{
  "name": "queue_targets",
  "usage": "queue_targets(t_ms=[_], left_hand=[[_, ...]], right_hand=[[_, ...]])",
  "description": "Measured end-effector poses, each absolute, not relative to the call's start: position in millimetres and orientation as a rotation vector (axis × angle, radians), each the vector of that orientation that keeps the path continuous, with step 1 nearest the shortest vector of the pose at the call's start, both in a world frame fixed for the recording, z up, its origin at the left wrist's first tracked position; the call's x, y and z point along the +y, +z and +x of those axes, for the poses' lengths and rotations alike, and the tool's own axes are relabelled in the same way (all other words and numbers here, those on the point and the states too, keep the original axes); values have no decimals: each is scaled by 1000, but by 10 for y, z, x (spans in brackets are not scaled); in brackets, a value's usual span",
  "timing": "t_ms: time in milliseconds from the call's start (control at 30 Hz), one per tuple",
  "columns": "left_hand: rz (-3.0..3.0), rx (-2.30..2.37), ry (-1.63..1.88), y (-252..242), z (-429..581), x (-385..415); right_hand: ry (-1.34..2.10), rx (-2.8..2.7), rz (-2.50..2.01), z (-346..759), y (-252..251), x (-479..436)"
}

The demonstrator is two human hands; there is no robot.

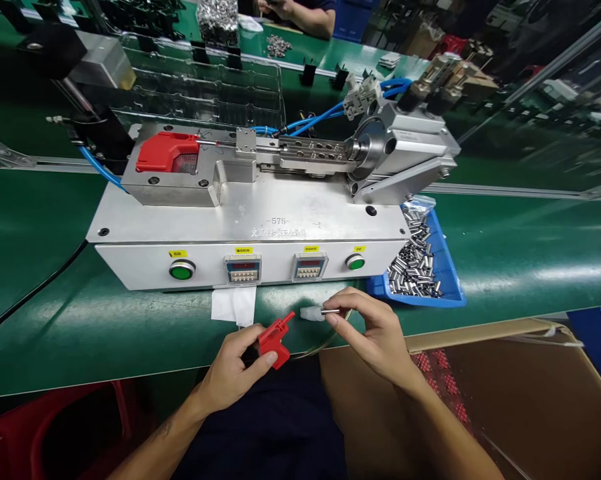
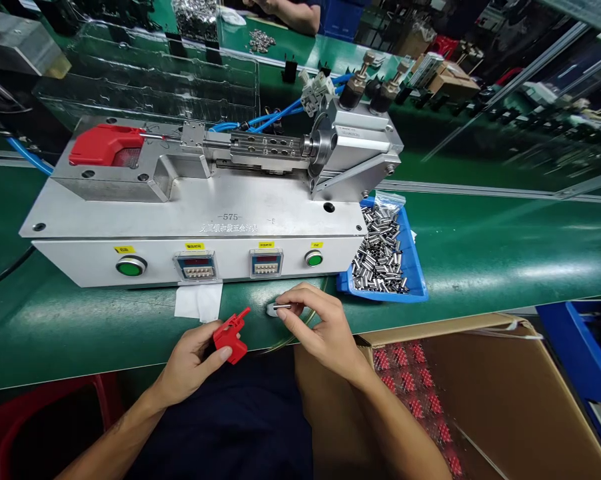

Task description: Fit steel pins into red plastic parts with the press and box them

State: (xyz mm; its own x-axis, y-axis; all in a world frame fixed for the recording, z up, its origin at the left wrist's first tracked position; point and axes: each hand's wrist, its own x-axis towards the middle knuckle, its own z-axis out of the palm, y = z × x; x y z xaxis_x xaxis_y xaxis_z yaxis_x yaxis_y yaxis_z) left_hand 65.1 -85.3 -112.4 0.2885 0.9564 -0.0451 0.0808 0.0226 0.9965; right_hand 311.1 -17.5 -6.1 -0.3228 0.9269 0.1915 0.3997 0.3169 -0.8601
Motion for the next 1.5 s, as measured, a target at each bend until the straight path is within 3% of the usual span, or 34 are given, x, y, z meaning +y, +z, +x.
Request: queue_targets(t_ms=[1500], left_hand=[[1482,1117,891,-1090,667,-848]], right_hand=[[879,-1878,-1208,3108,-116,-157]])
